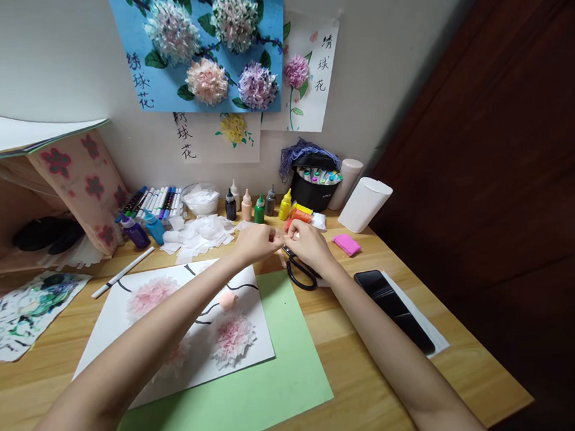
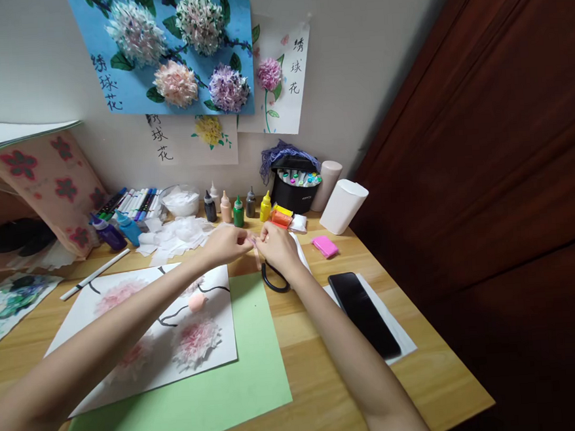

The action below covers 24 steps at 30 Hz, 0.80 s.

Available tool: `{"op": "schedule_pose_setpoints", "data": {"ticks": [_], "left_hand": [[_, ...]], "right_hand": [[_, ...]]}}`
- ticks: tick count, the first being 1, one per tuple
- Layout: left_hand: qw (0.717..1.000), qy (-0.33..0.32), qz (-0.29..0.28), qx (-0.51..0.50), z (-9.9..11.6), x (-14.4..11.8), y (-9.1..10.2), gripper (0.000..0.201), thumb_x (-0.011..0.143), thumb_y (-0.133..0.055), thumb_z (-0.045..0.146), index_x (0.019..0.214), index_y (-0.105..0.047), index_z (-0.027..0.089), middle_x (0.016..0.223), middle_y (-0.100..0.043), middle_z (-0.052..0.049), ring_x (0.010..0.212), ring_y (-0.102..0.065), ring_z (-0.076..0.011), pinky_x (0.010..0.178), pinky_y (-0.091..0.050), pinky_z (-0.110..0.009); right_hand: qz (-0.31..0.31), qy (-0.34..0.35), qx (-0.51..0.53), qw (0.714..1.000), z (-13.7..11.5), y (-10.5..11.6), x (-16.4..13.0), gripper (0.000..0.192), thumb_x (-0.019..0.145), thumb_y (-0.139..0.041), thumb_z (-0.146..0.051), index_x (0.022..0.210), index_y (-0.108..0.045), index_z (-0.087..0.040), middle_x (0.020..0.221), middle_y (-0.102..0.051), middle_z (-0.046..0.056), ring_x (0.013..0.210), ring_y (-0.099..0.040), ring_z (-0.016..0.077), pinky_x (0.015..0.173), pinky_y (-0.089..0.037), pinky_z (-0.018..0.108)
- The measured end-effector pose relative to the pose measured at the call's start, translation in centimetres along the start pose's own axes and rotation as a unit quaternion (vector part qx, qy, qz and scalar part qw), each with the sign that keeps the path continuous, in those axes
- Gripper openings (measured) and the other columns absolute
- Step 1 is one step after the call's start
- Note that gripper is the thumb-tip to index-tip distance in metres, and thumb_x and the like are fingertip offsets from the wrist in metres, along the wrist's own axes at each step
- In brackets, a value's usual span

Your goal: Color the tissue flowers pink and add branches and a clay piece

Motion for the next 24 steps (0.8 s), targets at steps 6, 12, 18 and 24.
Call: {"op": "schedule_pose_setpoints", "data": {"ticks": [6, 12, 18, 24], "left_hand": [[0.996, -0.019, -0.034, -0.079, 0.0, 0.3, -1.7, 0.029, 0.079, -0.044, 0.036, 0.066, -0.061, 0.017, 0.059, -0.056, -0.002, 0.053, -0.044, -0.0135, 0.052, -0.024, -0.026], [0.989, -0.037, -0.047, -0.133, -0.2, 0.7, -2.1, 0.03, 0.081, -0.039, 0.031, 0.068, -0.06, 0.015, 0.061, -0.057, -0.001, 0.056, -0.045, -0.0132, 0.053, -0.027, -0.025], [0.982, -0.074, -0.071, -0.16, 0.3, 0.6, -2.5, 0.032, 0.082, -0.041, 0.039, 0.067, -0.056, 0.015, 0.061, -0.054, 0.001, 0.057, -0.043, -0.0121, 0.054, -0.025, -0.024], [0.985, -0.069, -0.08, -0.138, 0.8, 0.3, -2.6, 0.036, 0.081, -0.041, 0.042, 0.056, -0.046, 0.017, 0.051, -0.043, 0.003, 0.05, -0.036, -0.0109, 0.051, -0.021, -0.026]], "right_hand": [[-0.025, 0.121, -0.019, 0.992, -1.8, -0.1, -0.3, 0.021, 0.072, -0.047, -0.002, 0.078, -0.062, -0.016, 0.082, -0.065, 0.007, 0.078, -0.058, 0.0183, 0.069, -0.04, 0.027], [-0.106, 0.079, 0.059, 0.989, -1.4, -0.6, -0.5, 0.028, 0.082, -0.045, -0.01, 0.096, -0.068, -0.015, 0.094, -0.07, 0.01, 0.085, -0.063, 0.0211, 0.073, -0.045, 0.03], [-0.087, 0.055, 0.033, 0.994, -1.2, 0.2, -0.6, 0.02, 0.081, -0.052, -0.011, 0.092, -0.069, -0.016, 0.094, -0.072, 0.01, 0.088, -0.066, 0.022, 0.077, -0.047, 0.031], [-0.039, 0.049, -0.111, 0.992, -1.6, 1.4, -1.1, 0.012, 0.079, -0.06, -0.018, 0.088, -0.067, -0.017, 0.081, -0.07, 0.011, 0.078, -0.064, 0.0247, 0.065, -0.042, 0.031]]}}
Point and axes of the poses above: each hand's wrist, its own x-axis towards the middle knuckle, its own y-axis out of the back of the hand, z = x × y, the point moved 7 cm from there along x, towards the middle knuckle
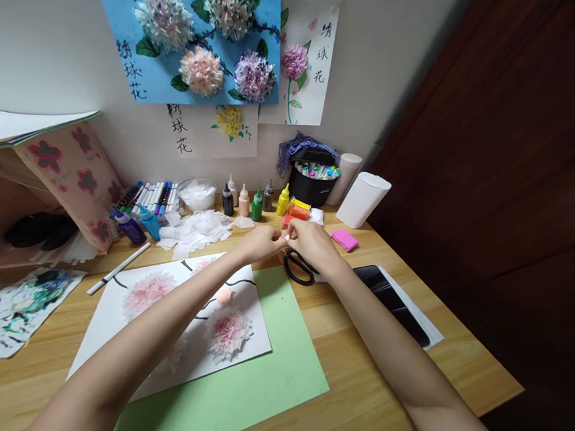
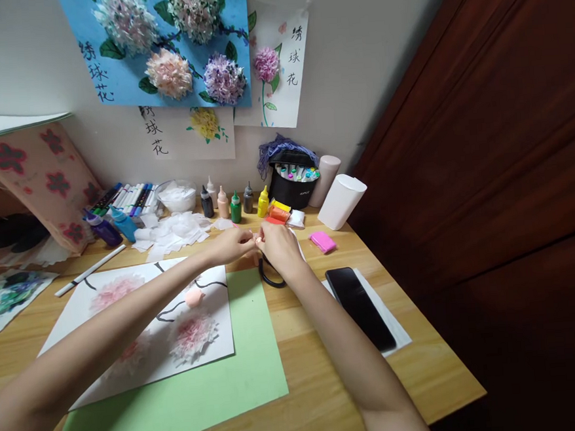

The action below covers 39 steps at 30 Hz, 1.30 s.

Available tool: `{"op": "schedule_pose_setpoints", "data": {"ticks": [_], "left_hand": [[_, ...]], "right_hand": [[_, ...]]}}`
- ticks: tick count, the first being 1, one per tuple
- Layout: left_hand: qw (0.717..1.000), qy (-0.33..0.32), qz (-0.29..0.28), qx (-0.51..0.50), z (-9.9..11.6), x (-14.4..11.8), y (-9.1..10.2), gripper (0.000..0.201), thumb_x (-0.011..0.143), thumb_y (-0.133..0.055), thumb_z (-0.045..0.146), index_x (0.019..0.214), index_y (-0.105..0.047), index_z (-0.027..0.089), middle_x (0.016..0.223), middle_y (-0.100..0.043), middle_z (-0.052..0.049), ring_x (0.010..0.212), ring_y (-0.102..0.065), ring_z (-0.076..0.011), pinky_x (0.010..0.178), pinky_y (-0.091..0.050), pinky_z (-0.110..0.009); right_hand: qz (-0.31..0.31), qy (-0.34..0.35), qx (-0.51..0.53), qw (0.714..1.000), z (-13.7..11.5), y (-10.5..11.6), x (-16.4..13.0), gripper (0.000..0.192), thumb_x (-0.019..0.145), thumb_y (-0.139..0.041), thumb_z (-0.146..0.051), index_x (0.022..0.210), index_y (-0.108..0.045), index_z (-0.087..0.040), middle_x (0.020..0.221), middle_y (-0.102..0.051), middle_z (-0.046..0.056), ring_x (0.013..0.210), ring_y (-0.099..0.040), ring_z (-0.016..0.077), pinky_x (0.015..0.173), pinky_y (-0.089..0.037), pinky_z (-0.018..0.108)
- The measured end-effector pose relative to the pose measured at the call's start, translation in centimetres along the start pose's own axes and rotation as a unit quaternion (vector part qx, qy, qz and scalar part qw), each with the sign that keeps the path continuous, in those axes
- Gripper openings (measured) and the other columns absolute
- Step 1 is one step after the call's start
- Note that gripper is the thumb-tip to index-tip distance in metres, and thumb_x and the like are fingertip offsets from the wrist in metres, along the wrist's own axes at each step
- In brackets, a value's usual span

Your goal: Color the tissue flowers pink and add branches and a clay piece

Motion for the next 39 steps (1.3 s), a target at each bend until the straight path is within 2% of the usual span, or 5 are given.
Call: {"op": "schedule_pose_setpoints", "data": {"ticks": [6, 19, 26, 31, 39], "left_hand": [[0.996, 0.053, 0.037, -0.056, -0.5, 0.1, 1.6, 0.03, 0.075, -0.041, 0.034, 0.05, -0.046, 0.017, 0.05, -0.049, 0.001, 0.052, -0.041, -0.0124, 0.052, -0.026, -0.026], [0.981, -0.019, 0.189, -0.038, -0.7, -0.7, 5.2, 0.029, 0.082, -0.049, 0.045, 0.084, -0.051, 0.017, 0.091, -0.058, -0.008, 0.088, -0.052, -0.0201, 0.08, -0.04, -0.034], [0.964, -0.03, 0.064, -0.258, -1.4, -0.3, 4.3, 0.034, 0.076, -0.057, 0.047, 0.079, -0.056, 0.014, 0.077, -0.057, -0.004, 0.074, -0.052, -0.0142, 0.07, -0.04, -0.029], [0.941, -0.007, 0.1, -0.325, -1.1, -0.3, 4.4, 0.031, 0.073, -0.064, 0.042, 0.08, -0.057, 0.012, 0.074, -0.057, -0.001, 0.067, -0.05, -0.0103, 0.065, -0.038, -0.025], [0.96, -0.007, 0.124, -0.25, -0.1, -0.5, 4.5, 0.029, 0.078, -0.057, 0.042, 0.071, -0.057, 0.013, 0.067, -0.056, -0.001, 0.062, -0.049, -0.0104, 0.061, -0.038, -0.024]], "right_hand": [[-0.067, 0.149, -0.031, 0.986, -1.7, -0.2, -0.4, 0.025, 0.089, -0.043, -0.017, 0.093, -0.068, -0.02, 0.091, -0.069, 0.009, 0.088, -0.058, 0.023, 0.07, -0.038, 0.029], [0.077, 0.118, 0.253, 0.957, 0.0, 0.4, 1.1, 0.007, 0.081, -0.06, -0.02, 0.078, -0.067, -0.021, 0.097, -0.073, 0.005, 0.092, -0.067, 0.0208, 0.081, -0.05, 0.032], [0.052, 0.127, 0.404, 0.904, 0.0, 0.5, 1.4, 0.011, 0.078, -0.066, -0.03, 0.076, -0.064, -0.019, 0.088, -0.072, 0.004, 0.088, -0.067, 0.0188, 0.085, -0.052, 0.035], [0.162, 0.063, 0.423, 0.889, 1.2, 1.4, 1.3, 0.035, 0.065, -0.076, -0.041, 0.088, -0.062, -0.019, 0.104, -0.066, 0.007, 0.083, -0.064, 0.0169, 0.076, -0.054, 0.032], [0.063, 0.006, 0.467, 0.882, 1.5, -0.7, 2.0, 0.03, 0.069, -0.071, -0.044, 0.069, -0.064, -0.015, 0.063, -0.062, 0.002, 0.059, -0.057, 0.0139, 0.062, -0.049, 0.03]]}}
Point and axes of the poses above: each hand's wrist, its own x-axis towards the middle knuckle, its own y-axis out of the back of the hand, z = x × y, the point moved 7 cm from there along x, towards the middle knuckle
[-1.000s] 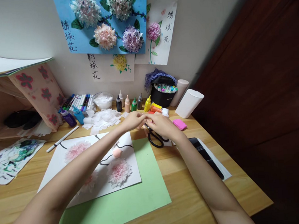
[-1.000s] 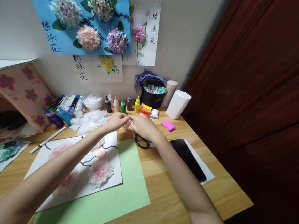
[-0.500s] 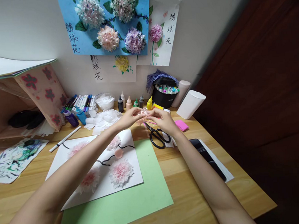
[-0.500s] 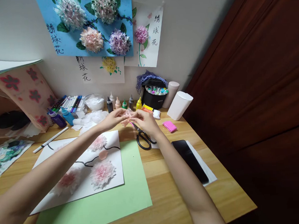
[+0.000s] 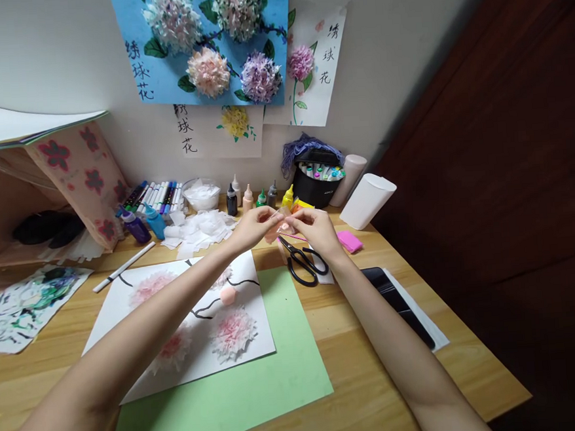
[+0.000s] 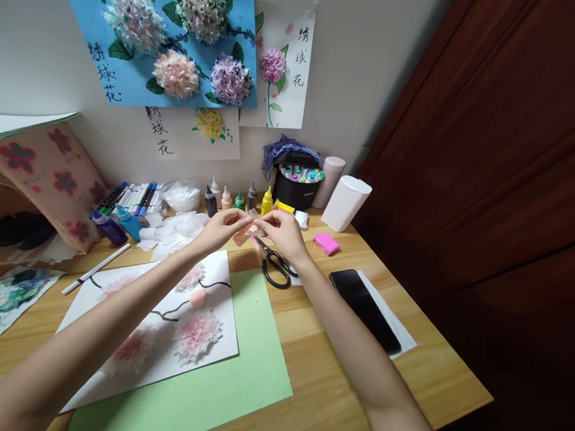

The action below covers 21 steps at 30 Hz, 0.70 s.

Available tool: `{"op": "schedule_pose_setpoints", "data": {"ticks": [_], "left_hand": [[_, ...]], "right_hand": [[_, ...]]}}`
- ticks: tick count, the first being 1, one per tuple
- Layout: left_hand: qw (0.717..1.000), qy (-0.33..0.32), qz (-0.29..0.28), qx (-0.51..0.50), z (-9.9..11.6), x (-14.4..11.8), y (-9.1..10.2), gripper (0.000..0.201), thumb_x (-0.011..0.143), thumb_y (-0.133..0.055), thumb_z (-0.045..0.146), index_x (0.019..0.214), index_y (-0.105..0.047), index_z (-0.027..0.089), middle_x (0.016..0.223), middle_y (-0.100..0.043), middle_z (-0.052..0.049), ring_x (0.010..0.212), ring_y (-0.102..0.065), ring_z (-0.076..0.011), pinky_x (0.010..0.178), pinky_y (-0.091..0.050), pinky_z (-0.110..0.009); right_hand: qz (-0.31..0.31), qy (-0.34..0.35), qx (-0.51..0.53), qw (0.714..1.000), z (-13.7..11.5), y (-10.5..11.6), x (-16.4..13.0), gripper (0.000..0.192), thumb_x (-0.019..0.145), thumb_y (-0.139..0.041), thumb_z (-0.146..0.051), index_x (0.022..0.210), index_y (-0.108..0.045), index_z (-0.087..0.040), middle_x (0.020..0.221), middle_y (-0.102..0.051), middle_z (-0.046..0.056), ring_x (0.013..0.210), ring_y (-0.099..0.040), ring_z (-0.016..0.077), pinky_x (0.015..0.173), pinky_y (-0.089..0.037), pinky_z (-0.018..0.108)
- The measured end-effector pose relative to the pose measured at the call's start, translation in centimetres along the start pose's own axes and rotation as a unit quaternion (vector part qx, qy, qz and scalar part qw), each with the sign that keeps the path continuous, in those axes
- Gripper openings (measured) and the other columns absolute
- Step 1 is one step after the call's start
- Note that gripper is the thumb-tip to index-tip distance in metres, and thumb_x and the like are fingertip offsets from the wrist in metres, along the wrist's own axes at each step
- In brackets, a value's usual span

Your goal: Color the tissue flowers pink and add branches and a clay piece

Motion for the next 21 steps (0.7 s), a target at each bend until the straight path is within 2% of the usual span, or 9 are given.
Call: {"op": "schedule_pose_setpoints", "data": {"ticks": [5, 9, 14, 16, 18, 21], "left_hand": [[0.998, -0.018, 0.041, 0.037, 0.8, -0.3, 0.6, 0.03, 0.074, -0.061, 0.042, 0.068, -0.058, 0.014, 0.066, -0.058, -0.001, 0.063, -0.05, -0.0115, 0.061, -0.038, -0.025], [0.998, -0.004, 0.056, 0.013, 0.7, -0.5, 0.8, 0.031, 0.07, -0.064, 0.044, 0.063, -0.056, 0.014, 0.06, -0.054, 0.001, 0.06, -0.048, -0.0112, 0.059, -0.037, -0.024], [0.999, 0.034, 0.033, -0.021, 0.1, -0.1, 0.5, 0.024, 0.076, -0.057, 0.037, 0.068, -0.057, 0.014, 0.065, -0.057, 0.0, 0.063, -0.051, -0.0122, 0.063, -0.04, -0.025], [0.998, 0.042, 0.026, 0.028, 0.3, -0.3, 0.9, 0.025, 0.081, -0.05, 0.035, 0.072, -0.058, 0.014, 0.069, -0.06, -0.002, 0.067, -0.054, -0.0143, 0.065, -0.041, -0.027], [0.993, 0.022, 0.045, 0.109, 1.1, -1.5, 2.2, 0.028, 0.086, -0.044, 0.035, 0.078, -0.06, 0.014, 0.078, -0.063, -0.005, 0.077, -0.056, -0.0174, 0.072, -0.042, -0.029], [0.968, -0.035, 0.077, 0.235, 2.7, -5.8, 4.9, 0.032, 0.091, -0.037, 0.039, 0.092, -0.061, 0.017, 0.096, -0.063, -0.007, 0.093, -0.056, -0.0199, 0.083, -0.041, -0.033]], "right_hand": [[-0.043, 0.008, -0.075, 0.996, -0.3, -0.7, -0.4, 0.024, 0.076, -0.063, -0.04, 0.074, -0.063, -0.016, 0.068, -0.064, 0.001, 0.062, -0.057, 0.0135, 0.062, -0.047, 0.028], [-0.095, -0.003, -0.112, 0.989, -0.4, -1.5, -0.7, 0.023, 0.081, -0.057, -0.038, 0.071, -0.058, -0.017, 0.068, -0.063, 0.0, 0.06, -0.055, 0.0124, 0.06, -0.044, 0.026], [-0.066, 0.038, -0.087, 0.993, -1.1, -1.7, -0.8, 0.022, 0.08, -0.056, -0.035, 0.066, -0.05, -0.019, 0.06, -0.056, -0.002, 0.059, -0.053, 0.0122, 0.061, -0.042, 0.026], [-0.051, 0.043, -0.087, 0.994, -0.4, -1.7, -0.7, 0.023, 0.08, -0.056, -0.036, 0.066, -0.049, -0.02, 0.057, -0.053, -0.003, 0.057, -0.052, 0.0123, 0.059, -0.041, 0.025], [-0.026, 0.024, -0.1, 0.994, 1.1, -1.4, -0.5, 0.023, 0.08, -0.055, -0.038, 0.067, -0.049, -0.02, 0.056, -0.052, -0.003, 0.055, -0.05, 0.0123, 0.056, -0.04, 0.025], [-0.017, -0.031, -0.158, 0.987, 4.3, -1.2, 0.0, 0.03, 0.084, -0.048, -0.046, 0.07, -0.052, -0.019, 0.057, -0.054, 0.0, 0.054, -0.05, 0.0137, 0.054, -0.041, 0.026]]}}
Point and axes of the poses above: each hand's wrist, its own x-axis towards the middle knuckle, its own y-axis out of the back of the hand, z = x × y, the point moved 7 cm from there along x, towards the middle knuckle
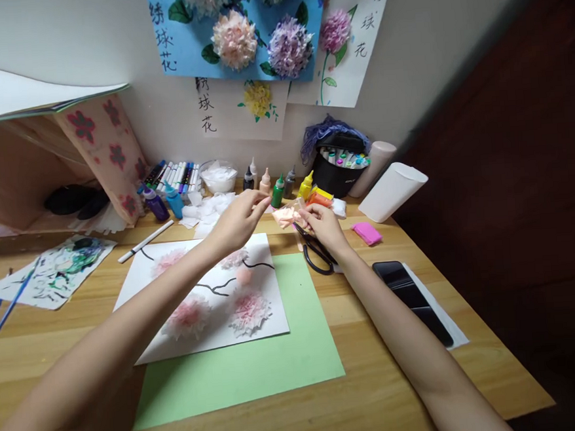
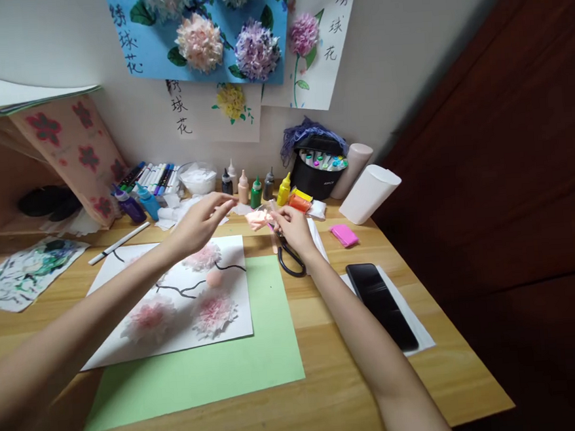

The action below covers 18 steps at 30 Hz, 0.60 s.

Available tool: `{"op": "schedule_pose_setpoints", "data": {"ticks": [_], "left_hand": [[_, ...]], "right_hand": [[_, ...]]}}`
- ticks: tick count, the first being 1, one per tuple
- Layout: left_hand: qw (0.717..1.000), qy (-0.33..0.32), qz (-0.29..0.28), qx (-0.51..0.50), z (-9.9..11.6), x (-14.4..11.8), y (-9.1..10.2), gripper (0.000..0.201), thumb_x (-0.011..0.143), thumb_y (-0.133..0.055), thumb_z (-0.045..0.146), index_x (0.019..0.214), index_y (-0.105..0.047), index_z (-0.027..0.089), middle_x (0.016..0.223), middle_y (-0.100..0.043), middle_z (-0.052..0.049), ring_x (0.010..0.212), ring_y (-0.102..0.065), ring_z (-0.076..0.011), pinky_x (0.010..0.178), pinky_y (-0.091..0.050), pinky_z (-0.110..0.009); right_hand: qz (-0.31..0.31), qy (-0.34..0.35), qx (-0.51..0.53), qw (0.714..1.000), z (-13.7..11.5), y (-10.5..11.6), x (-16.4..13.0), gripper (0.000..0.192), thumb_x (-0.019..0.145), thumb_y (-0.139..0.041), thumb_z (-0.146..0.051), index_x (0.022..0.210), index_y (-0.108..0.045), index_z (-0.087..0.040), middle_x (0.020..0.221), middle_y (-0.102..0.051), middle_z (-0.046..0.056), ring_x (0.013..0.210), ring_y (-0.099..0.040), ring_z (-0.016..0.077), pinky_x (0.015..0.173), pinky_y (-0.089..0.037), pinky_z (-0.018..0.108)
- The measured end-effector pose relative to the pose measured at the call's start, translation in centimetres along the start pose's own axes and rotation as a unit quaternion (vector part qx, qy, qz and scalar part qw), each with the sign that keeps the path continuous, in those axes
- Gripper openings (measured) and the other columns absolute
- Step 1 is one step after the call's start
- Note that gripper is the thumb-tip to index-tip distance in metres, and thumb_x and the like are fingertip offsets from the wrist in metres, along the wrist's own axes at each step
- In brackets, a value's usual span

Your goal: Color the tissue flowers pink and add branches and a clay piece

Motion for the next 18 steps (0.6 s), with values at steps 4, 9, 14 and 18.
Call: {"op": "schedule_pose_setpoints", "data": {"ticks": [4, 9, 14, 18], "left_hand": [[0.995, -0.001, -0.001, 0.101, -1.7, -8.4, 4.0, 0.033, 0.094, -0.033, 0.034, 0.092, -0.062, 0.019, 0.097, -0.063, -0.008, 0.093, -0.056, -0.0195, 0.084, -0.041, -0.032], [0.985, 0.051, 0.04, 0.157, -5.7, -16.5, 8.1, 0.027, 0.091, -0.035, 0.031, 0.087, -0.06, 0.022, 0.092, -0.063, -0.007, 0.09, -0.057, -0.0201, 0.082, -0.04, -0.032], [0.955, 0.208, 0.122, 0.175, -10.3, -19.7, 10.7, 0.035, 0.09, -0.032, 0.038, 0.061, -0.037, 0.021, 0.053, -0.039, 0.003, 0.051, -0.04, -0.0133, 0.056, -0.029, -0.028], [0.951, 0.258, 0.12, 0.124, -12.0, -20.2, 10.0, 0.037, 0.089, -0.034, 0.04, 0.056, -0.031, 0.021, 0.049, -0.032, 0.004, 0.048, -0.035, -0.0118, 0.053, -0.025, -0.027]], "right_hand": [[0.028, 0.013, -0.059, 0.998, 0.5, -0.8, -0.5, 0.032, 0.086, -0.047, -0.044, 0.083, -0.063, -0.016, 0.078, -0.058, 0.009, 0.081, -0.055, 0.0236, 0.076, -0.044, 0.039], [-0.062, 0.225, -0.215, 0.948, -4.6, -4.6, -6.3, 0.034, 0.093, -0.039, -0.028, 0.115, -0.063, -0.019, 0.091, -0.055, 0.012, 0.09, -0.049, 0.0261, 0.084, -0.041, 0.044], [-0.196, 0.307, -0.205, 0.908, -5.0, -8.1, -12.0, 0.037, 0.094, -0.04, -0.024, 0.126, -0.056, -0.02, 0.089, -0.055, 0.01, 0.084, -0.047, 0.0219, 0.076, -0.044, 0.038], [-0.231, 0.323, -0.224, 0.89, -4.4, -9.2, -12.7, 0.039, 0.094, -0.041, -0.026, 0.13, -0.053, -0.02, 0.089, -0.054, 0.009, 0.084, -0.046, 0.0213, 0.077, -0.043, 0.038]]}}
Point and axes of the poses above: each hand's wrist, its own x-axis towards the middle knuckle, its own y-axis out of the back of the hand, z = x × y, the point moved 7 cm from there along x, towards the middle knuckle
